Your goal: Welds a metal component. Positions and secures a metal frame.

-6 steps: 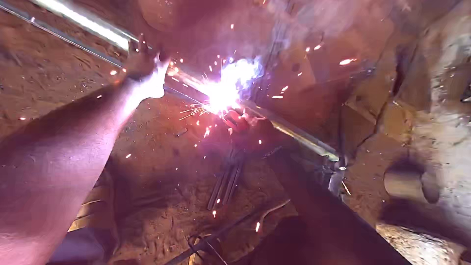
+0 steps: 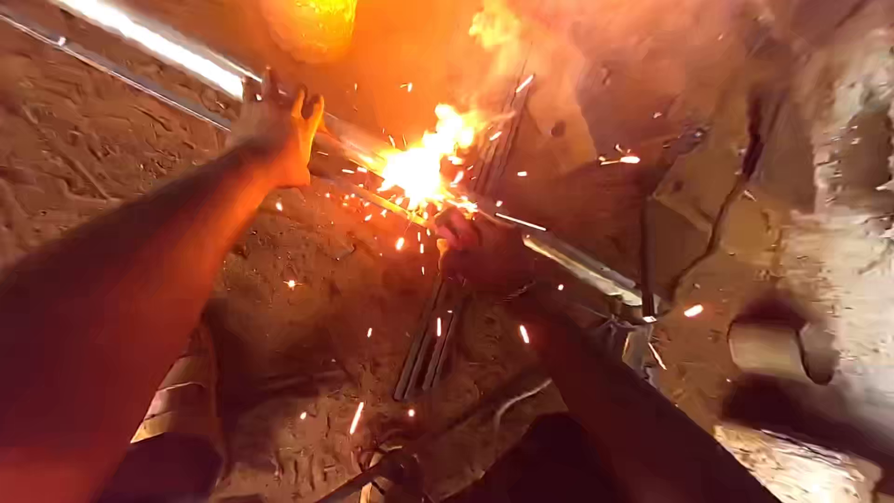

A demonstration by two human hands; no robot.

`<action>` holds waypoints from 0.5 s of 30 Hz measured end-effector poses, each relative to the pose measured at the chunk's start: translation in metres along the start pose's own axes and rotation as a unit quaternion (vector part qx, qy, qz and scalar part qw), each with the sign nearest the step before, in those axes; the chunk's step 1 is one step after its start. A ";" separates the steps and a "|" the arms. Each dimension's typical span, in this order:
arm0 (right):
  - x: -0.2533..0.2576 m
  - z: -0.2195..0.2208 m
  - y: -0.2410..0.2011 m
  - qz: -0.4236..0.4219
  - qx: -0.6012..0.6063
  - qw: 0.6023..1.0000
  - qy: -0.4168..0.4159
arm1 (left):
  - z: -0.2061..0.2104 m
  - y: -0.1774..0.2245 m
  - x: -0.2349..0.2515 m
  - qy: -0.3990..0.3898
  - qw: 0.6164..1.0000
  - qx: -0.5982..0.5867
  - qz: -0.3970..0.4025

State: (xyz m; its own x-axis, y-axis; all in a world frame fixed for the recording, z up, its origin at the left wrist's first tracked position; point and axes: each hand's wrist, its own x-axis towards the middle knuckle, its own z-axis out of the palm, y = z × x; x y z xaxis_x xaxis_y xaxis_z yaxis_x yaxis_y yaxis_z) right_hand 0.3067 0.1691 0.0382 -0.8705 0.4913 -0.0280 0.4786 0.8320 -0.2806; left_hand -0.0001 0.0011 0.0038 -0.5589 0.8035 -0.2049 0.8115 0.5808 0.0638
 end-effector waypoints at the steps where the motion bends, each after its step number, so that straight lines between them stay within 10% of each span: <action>1: 0.003 -0.003 0.000 0.003 0.021 1.000 0.020 | -0.001 -0.001 -0.001 0.016 1.000 -0.016 0.009; 15: 0.002 -0.034 0.013 0.072 0.069 0.991 0.090 | 0.005 0.018 -0.022 0.061 0.995 -0.063 0.047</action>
State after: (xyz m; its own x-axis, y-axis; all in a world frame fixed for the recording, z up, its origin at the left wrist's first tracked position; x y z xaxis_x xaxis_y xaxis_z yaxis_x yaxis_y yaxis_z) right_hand 0.3156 0.1899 0.0672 -0.7541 0.6506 0.0903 0.5657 0.7131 -0.4141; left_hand 0.0279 -0.0069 0.0051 -0.5046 0.8602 -0.0733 0.8374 0.5083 0.2009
